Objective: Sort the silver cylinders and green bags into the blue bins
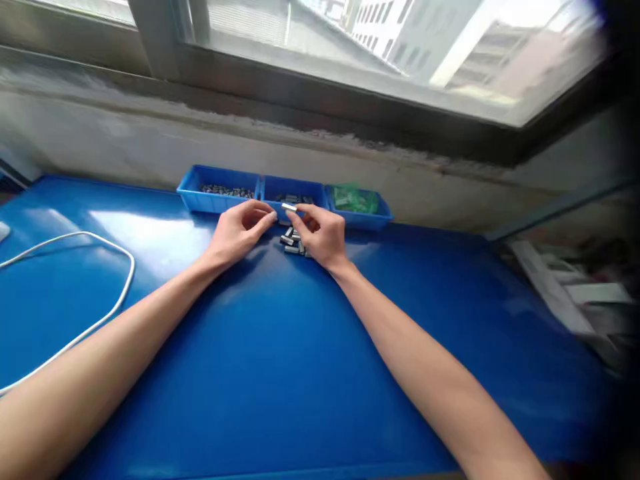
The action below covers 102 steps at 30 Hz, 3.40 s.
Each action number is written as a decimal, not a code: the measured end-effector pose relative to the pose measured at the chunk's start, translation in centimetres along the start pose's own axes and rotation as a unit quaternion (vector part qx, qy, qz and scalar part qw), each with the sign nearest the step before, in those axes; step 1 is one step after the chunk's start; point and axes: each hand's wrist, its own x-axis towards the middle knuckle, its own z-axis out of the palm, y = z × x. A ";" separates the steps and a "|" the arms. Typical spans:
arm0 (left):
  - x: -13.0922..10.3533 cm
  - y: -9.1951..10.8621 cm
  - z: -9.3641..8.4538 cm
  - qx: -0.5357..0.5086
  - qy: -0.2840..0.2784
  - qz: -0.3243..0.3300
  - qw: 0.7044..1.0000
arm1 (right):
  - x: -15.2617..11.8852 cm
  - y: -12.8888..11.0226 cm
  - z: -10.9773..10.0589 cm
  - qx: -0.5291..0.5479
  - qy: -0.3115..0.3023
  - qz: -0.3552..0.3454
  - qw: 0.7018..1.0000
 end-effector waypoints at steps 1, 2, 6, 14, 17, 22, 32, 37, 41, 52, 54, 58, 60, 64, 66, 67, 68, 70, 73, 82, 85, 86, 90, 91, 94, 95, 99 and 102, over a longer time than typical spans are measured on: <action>-0.1 0.2 0.0 0.025 -0.019 0.016 0.999 | 0.1 0.1 -0.1 -0.004 0.019 0.023 1.000; -0.2 0.4 0.0 0.048 -0.036 0.032 0.998 | 0.2 0.2 -0.1 -0.008 0.035 0.043 0.998; -0.4 0.8 0.0 0.126 -0.082 0.105 0.983 | 0.5 0.4 -0.2 -0.013 0.072 0.086 0.994; -0.4 0.6 -0.1 0.180 -0.116 0.165 0.963 | 0.6 0.8 -0.2 -0.025 0.050 0.128 0.990; -0.4 0.3 0.0 0.191 -0.121 0.175 0.958 | 0.5 0.7 -0.3 -0.021 0.047 0.129 0.990; -0.4 0.1 0.0 0.193 -0.118 0.158 0.961 | 0.5 0.4 -0.4 -0.014 0.042 0.123 0.991; -0.2 -0.1 -0.1 0.164 -0.102 0.113 0.975 | 0.5 0.4 -0.4 0.020 0.029 0.136 0.990; -0.3 -0.3 0.0 0.216 -0.099 0.156 0.959 | 0.6 0.3 -0.4 0.023 0.029 0.135 0.990; -0.5 -0.3 0.3 0.277 -0.104 0.192 0.936 | 0.7 0.3 -0.3 0.027 0.029 0.134 0.990; -0.4 -0.1 0.2 0.230 -0.050 0.120 0.965 | 0.6 0.0 -0.5 0.029 0.016 0.125 0.992; -0.2 0.0 0.1 0.140 -0.023 0.074 0.987 | 0.6 -0.1 -0.5 0.028 0.005 0.119 0.992; 0.2 -0.2 -0.2 0.017 0.025 0.003 1.000 | 0.4 -0.2 -0.6 0.032 -0.025 0.096 0.995; 0.3 -0.3 -0.3 -0.003 0.032 -0.010 0.999 | 0.3 -0.3 -0.6 0.038 -0.036 0.081 0.995; 0.2 0.0 -0.3 -0.028 0.032 -0.010 0.999 | 0.3 -0.6 -0.7 0.043 -0.045 0.062 0.996; 0.1 0.3 -0.4 -0.041 0.032 -0.007 0.999 | 0.3 -0.7 -0.9 0.040 -0.057 0.052 0.996; 0.0 0.4 -0.4 -0.048 0.032 -0.008 0.998 | 0.3 -0.8 -0.9 0.038 -0.068 0.043 0.996; 0.0 0.4 -0.4 -0.054 0.034 -0.010 0.998 | 0.2 -0.9 -1.0 0.036 -0.080 0.031 0.996; 0.0 0.4 -0.5 -0.068 0.037 -0.016 0.997 | 0.1 -0.9 -1.1 0.033 -0.104 0.001 0.994; 0.0 0.3 -0.6 -0.085 0.036 -0.013 0.996 | 0.0 -0.9 -1.1 0.036 -0.128 -0.043 0.990; 0.0 0.2 -0.7 -0.090 0.023 -0.007 0.996 | -0.1 -0.2 -0.5 0.030 -0.138 -0.060 0.988; 0.0 0.1 -0.7 -0.100 0.010 -0.006 0.995 | -0.2 -0.1 -0.4 0.033 -0.137 -0.065 0.988; 0.1 0.0 -0.7 -0.102 0.008 -0.005 0.995 | -0.2 -0.1 -0.4 0.035 -0.134 -0.067 0.988; 0.2 0.0 -0.4 -0.079 0.025 0.010 0.996 | -0.1 -0.3 -0.6 0.019 -0.083 -0.043 0.995; 0.2 0.0 -0.4 -0.062 0.028 0.016 0.998 | -0.1 -0.3 -0.7 0.007 -0.052 -0.019 0.998; 0.1 0.2 -0.1 0.015 0.009 0.037 0.999 | 0.4 0.1 -0.8 -0.031 0.058 0.078 0.995; 0.0 0.3 0.0 0.045 -0.006 0.049 0.998 | 0.5 0.3 -0.8 -0.039 0.083 0.108 0.990; -0.2 0.4 0.2 0.160 -0.074 0.133 0.975 | 0.8 1.0 -0.5 -0.024 0.086 0.172 0.981; -0.3 0.0 0.3 0.208 -0.101 0.175 0.957 | 1.0 1.0 -0.8 0.023 0.075 0.183 0.980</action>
